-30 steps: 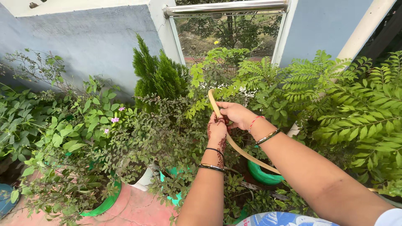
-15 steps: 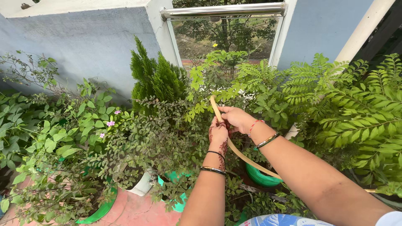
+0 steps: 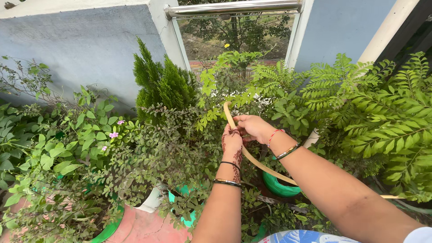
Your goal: The person waters plants using a hose, moving the end of the hose to direct water into different potted plants and toward a small tree.
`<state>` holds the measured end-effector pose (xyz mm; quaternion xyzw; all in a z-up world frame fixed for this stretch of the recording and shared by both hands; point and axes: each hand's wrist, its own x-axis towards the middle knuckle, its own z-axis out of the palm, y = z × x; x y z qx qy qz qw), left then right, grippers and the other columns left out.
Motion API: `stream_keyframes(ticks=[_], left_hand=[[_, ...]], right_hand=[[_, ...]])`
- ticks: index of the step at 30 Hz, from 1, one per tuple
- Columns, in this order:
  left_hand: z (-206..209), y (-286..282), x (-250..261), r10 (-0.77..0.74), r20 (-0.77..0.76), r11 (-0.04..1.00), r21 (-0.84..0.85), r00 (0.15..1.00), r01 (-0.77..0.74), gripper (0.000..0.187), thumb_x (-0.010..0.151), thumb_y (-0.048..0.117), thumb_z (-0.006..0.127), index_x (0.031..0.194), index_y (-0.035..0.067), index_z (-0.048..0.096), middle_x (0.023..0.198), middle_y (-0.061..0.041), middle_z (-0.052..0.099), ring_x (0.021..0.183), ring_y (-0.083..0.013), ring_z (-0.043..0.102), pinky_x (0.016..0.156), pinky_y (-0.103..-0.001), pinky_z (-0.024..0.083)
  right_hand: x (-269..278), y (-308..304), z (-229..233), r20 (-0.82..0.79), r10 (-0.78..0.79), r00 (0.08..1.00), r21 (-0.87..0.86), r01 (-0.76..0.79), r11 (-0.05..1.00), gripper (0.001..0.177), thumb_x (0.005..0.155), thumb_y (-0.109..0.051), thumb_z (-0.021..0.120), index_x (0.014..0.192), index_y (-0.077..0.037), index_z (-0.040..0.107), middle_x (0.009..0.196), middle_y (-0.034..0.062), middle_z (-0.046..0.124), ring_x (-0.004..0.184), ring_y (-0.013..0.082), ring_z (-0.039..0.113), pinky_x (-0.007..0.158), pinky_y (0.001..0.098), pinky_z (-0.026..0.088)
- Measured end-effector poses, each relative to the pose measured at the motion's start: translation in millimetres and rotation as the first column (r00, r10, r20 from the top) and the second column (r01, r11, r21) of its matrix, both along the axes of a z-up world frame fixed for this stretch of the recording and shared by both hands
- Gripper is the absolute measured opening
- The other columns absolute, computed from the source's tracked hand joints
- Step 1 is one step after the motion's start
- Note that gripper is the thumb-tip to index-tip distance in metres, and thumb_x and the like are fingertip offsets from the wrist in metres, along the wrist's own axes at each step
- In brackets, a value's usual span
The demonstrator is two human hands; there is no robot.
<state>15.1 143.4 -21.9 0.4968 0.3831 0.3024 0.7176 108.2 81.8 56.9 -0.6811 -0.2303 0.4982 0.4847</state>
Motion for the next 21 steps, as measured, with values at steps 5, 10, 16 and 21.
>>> stream_keyframes(ticks=[5,10,16,21], left_hand=[[21,21,2,0.004,0.107,0.996,-0.085,0.994,0.005,0.035,0.106,0.010,0.046,0.141,0.010,0.049,0.078,-0.004,0.058,0.055,-0.0124,0.053,0.049,-0.031,0.047],[57,23,-1,0.030,0.118,0.998,-0.050,0.993,-0.024,0.033,0.104,0.010,0.045,0.136,0.016,0.050,0.074,-0.002,0.056,0.051,-0.0114,0.050,0.045,-0.029,0.044],[103,45,-33,0.233,0.017,0.972,0.015,0.972,-0.233,0.026,0.101,0.009,0.046,0.121,0.022,0.055,0.077,0.001,0.061,0.051,-0.0064,0.052,0.046,-0.023,0.047],[106,98,-51,0.121,0.263,0.973,0.161,0.957,-0.168,0.022,0.095,-0.009,0.038,0.101,0.011,0.045,0.077,-0.003,0.050,0.050,-0.0150,0.048,0.042,-0.034,0.044]], right_hand=[[-2,-36,-44,-0.097,0.072,0.993,-0.008,-0.073,0.997,0.038,0.103,-0.024,0.041,0.129,-0.013,0.066,0.098,-0.0020,0.075,0.088,0.0108,0.070,0.080,0.0299,0.055],[-14,-56,-58,-0.095,0.037,0.995,-0.026,-0.039,0.999,0.033,0.106,-0.035,0.049,0.118,-0.009,0.067,0.091,0.0014,0.073,0.082,0.0113,0.068,0.073,0.0274,0.052],[-3,-75,-64,0.209,0.316,0.926,0.030,-0.329,0.944,0.040,0.101,-0.046,0.058,0.102,-0.008,0.070,0.082,0.0041,0.068,0.078,0.0154,0.064,0.074,0.0317,0.053],[22,-165,-135,0.563,0.447,0.695,-0.457,-0.189,0.869,0.051,0.094,-0.061,0.063,0.092,-0.010,0.072,0.080,0.0104,0.065,0.078,0.0271,0.064,0.075,0.0413,0.050]])
